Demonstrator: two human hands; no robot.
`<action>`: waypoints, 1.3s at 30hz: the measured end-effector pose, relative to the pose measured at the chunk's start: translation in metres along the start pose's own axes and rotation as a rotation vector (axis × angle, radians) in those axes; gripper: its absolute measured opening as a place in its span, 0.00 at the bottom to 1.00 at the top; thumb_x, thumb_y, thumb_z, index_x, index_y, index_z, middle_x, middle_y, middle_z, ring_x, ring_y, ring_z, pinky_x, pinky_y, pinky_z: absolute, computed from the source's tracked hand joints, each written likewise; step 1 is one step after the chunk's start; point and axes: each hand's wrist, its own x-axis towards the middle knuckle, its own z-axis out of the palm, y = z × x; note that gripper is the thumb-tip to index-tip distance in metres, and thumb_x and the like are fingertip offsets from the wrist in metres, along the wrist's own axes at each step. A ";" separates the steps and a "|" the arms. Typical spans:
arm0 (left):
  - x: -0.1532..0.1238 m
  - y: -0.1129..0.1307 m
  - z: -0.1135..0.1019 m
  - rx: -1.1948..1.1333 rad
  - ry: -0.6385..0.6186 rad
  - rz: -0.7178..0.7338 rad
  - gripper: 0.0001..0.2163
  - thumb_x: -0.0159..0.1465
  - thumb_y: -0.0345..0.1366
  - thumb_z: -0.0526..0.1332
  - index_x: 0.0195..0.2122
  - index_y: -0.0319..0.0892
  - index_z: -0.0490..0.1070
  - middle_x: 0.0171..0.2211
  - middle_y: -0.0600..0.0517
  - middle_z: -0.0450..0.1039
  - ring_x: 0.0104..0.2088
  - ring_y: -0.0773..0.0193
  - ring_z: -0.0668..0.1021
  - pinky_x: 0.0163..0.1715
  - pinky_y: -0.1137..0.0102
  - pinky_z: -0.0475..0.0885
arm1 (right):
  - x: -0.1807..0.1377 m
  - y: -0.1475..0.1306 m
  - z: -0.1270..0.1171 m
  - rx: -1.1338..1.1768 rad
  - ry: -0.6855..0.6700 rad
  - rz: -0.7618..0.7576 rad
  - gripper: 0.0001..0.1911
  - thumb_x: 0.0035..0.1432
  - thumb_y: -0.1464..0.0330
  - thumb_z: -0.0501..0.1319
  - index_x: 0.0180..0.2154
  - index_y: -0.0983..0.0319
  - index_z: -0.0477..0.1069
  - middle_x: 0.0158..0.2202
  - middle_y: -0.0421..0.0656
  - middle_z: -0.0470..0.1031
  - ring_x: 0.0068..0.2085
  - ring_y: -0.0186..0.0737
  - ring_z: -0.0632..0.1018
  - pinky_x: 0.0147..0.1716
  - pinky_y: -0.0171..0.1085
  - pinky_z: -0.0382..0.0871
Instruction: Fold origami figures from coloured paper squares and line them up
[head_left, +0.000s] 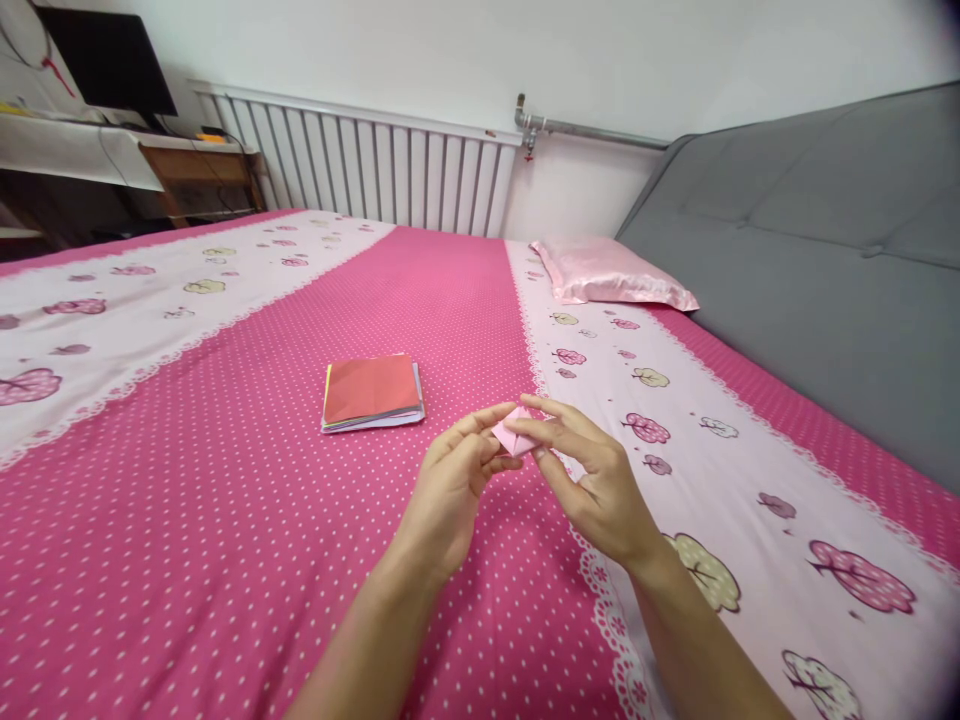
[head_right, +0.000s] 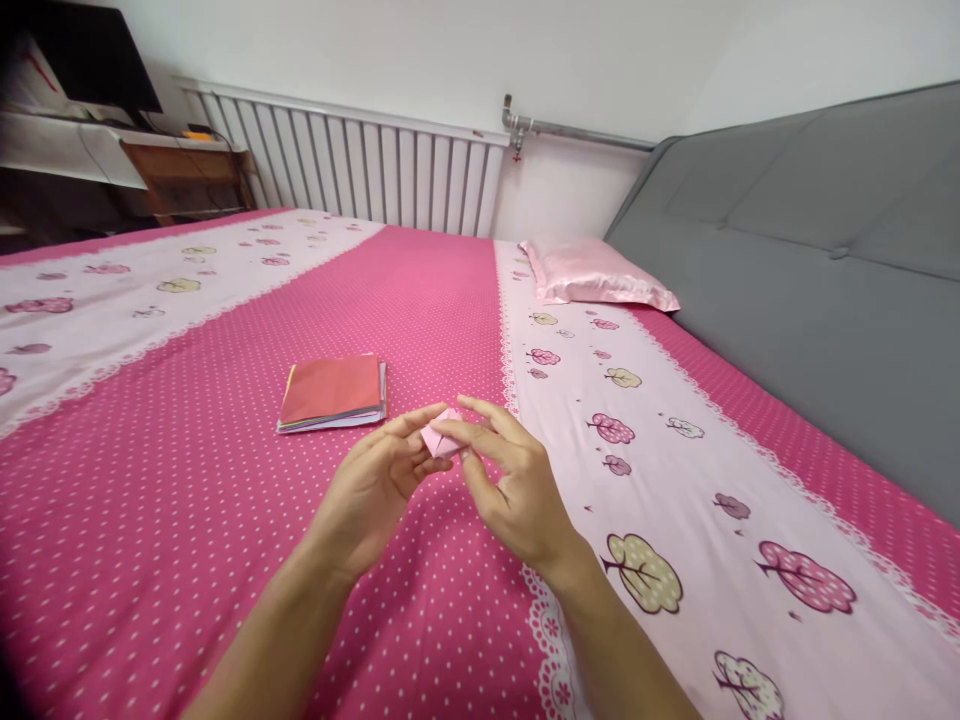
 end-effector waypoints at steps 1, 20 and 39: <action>0.000 0.000 0.000 -0.002 -0.017 -0.002 0.14 0.55 0.27 0.60 0.44 0.37 0.69 0.38 0.47 0.74 0.36 0.66 0.75 0.38 0.71 0.68 | 0.000 0.000 -0.001 -0.006 -0.004 -0.005 0.21 0.55 0.77 0.53 0.48 0.56 0.70 0.55 0.43 0.65 0.55 0.41 0.66 0.55 0.44 0.60; 0.001 -0.009 0.002 0.169 0.002 0.039 0.08 0.50 0.28 0.66 0.32 0.39 0.70 0.30 0.51 0.77 0.33 0.65 0.78 0.40 0.67 0.70 | 0.000 0.003 0.006 0.325 0.185 0.194 0.12 0.49 0.69 0.64 0.39 0.57 0.72 0.35 0.40 0.71 0.34 0.34 0.73 0.34 0.37 0.70; 0.002 -0.014 -0.002 0.266 -0.151 -0.047 0.09 0.50 0.37 0.67 0.22 0.38 0.70 0.20 0.51 0.74 0.20 0.69 0.74 0.23 0.74 0.68 | 0.001 0.003 -0.006 0.616 0.101 0.466 0.10 0.42 0.65 0.68 0.22 0.63 0.70 0.19 0.37 0.71 0.21 0.30 0.71 0.21 0.31 0.69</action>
